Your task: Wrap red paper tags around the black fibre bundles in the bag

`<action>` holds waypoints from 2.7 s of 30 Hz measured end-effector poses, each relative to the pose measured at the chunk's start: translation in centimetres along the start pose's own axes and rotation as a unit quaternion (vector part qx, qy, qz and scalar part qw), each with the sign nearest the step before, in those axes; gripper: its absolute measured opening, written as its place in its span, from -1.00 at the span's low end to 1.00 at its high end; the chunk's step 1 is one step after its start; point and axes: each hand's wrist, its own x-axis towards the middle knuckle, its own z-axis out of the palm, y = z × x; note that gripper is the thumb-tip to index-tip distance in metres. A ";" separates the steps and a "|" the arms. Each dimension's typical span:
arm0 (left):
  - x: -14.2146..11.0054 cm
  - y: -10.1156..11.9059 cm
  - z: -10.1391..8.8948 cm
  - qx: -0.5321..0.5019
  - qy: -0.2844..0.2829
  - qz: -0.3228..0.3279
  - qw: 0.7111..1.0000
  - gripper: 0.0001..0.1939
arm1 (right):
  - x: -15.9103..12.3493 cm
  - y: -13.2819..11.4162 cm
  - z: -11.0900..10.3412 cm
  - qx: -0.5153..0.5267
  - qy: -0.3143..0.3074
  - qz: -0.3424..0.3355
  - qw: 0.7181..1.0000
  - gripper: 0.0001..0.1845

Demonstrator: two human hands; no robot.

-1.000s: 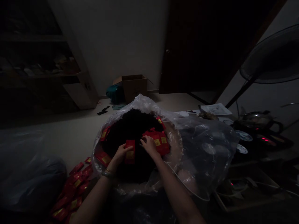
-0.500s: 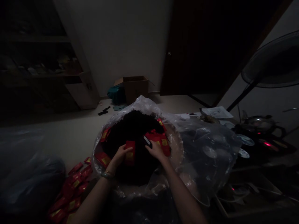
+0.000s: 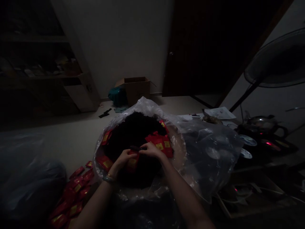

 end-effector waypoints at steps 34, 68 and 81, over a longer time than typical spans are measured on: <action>-0.6 0.6 0.4 -0.001 -0.007 -0.017 1.000 -0.61 | -0.5 0.4 0.4 0.015 0.024 0.027 0.999 -0.60; -0.3 0.3 0.4 0.001 -0.004 -0.017 1.000 -0.59 | -0.3 -0.6 0.8 0.006 0.026 -0.001 1.000 -0.64; 0.3 -0.4 0.1 -0.003 0.026 -0.009 1.000 -0.58 | 0.4 0.5 1.8 0.012 0.041 0.004 0.999 -0.66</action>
